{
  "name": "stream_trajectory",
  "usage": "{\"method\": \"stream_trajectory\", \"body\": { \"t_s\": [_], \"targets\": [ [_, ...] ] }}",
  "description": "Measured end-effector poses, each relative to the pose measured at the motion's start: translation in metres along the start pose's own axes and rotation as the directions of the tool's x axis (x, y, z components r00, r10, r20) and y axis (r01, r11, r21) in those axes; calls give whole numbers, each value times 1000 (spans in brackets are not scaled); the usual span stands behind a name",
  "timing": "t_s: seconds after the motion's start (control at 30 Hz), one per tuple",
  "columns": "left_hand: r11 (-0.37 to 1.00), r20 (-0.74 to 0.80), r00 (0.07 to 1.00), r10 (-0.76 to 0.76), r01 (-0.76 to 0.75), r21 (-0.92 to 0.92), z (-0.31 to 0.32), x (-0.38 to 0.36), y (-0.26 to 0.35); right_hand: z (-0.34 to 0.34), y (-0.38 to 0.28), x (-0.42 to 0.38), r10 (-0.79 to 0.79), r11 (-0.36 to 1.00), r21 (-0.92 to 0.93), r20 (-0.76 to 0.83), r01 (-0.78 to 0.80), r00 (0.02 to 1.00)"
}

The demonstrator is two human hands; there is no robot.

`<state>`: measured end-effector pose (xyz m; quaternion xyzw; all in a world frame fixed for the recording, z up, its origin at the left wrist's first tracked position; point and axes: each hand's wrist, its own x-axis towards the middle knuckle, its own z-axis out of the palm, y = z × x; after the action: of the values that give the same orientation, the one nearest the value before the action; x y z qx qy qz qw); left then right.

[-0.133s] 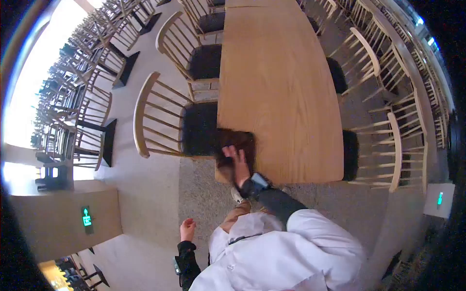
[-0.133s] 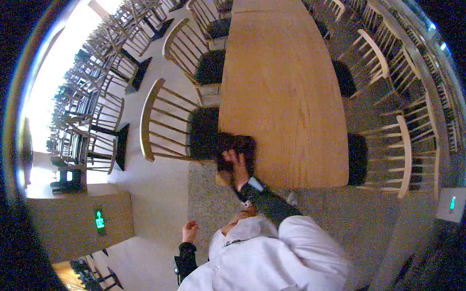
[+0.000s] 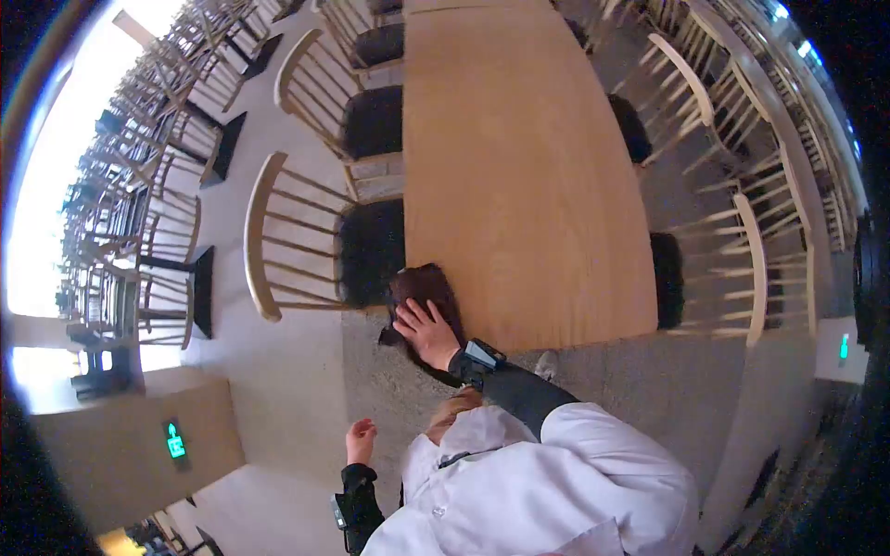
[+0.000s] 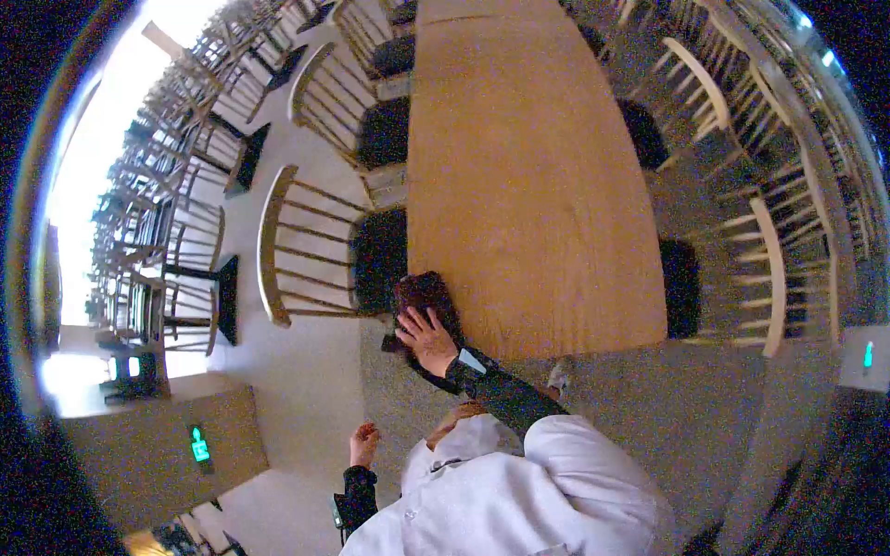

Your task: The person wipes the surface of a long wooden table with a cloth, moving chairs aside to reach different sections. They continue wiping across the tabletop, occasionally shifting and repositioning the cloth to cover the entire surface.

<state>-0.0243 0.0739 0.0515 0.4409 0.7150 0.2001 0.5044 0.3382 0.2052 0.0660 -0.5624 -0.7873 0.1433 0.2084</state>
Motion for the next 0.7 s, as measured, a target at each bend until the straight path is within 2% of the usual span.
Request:
{"method": "stream_trajectory", "body": {
  "t_s": [0.07, 0.13, 0.17, 0.23, 0.27, 0.3, 0.37, 0.4, 0.43, 0.47, 0.53, 0.57, 0.6, 0.63, 0.67, 0.7],
  "targets": [
    [999, 95, 995, -32, 36, -36, 52, 14, 3, -17, 35, -36, -54, 999, -1, 30, 54, 998],
    [977, 152, 986, -73, 40, 209, 50, 34, 18, -30, 46, -54, -10, 1000, 29, 39, 8, 999],
    [976, 172, 983, -66, 28, 214, 59, 56, 20, -41, 59, -63, 16, 999, 50, 49, -19, 999],
    [928, 321, 941, 110, -213, 306, 83, 96, 20, -53, 87, -89, 178, 984, 0, 32, -178, 984],
    [926, 335, 935, 112, -221, 307, 97, 105, 33, -65, 103, -105, 276, 959, -47, -72, -280, 958],
    [932, 301, 939, 165, -248, 266, 116, 113, 51, -78, 124, -121, 364, 918, -95, -177, -384, 914],
    [932, 255, 937, 238, -294, 211, 150, 122, 75, -116, 172, -156, 562, 798, -66, -276, -599, 779],
    [951, 217, 941, 260, -288, 113, 165, 126, 83, -134, 196, -182, 517, 787, -128, -398, -604, 758],
    [959, 175, 945, 278, -285, 12, 179, 131, 88, -155, 218, -198, 597, 729, -80, -411, -679, 689],
    [952, 157, 940, 302, -305, -2, 191, 134, 87, -175, 232, -215, 651, 664, -93, -416, -742, 635],
    [956, 200, 966, 167, -109, -272, 215, 142, 86, -180, 278, -252, 670, 527, -173, -517, -832, 532],
    [952, 217, 954, 205, -143, -271, 227, 128, 107, -185, 296, -261, 728, 468, -130, -504, -874, 465],
    [948, 236, 941, 240, -175, -268, 236, 112, 132, -194, 299, -256, 822, 337, -36, -477, -941, 313],
    [958, 174, 946, 272, -250, -136, 245, 122, 122, -193, 306, -248, 813, 348, -27, -489, -937, 316],
    [949, 115, 943, 312, -314, 0, 252, 132, 101, -191, 312, -238, 814, 264, -46, -525, -963, 249],
    [946, 85, 947, 309, -297, -133, 259, 130, 104, -191, 320, -226, 808, 179, -61, -561, -982, 182]
  ]
}}
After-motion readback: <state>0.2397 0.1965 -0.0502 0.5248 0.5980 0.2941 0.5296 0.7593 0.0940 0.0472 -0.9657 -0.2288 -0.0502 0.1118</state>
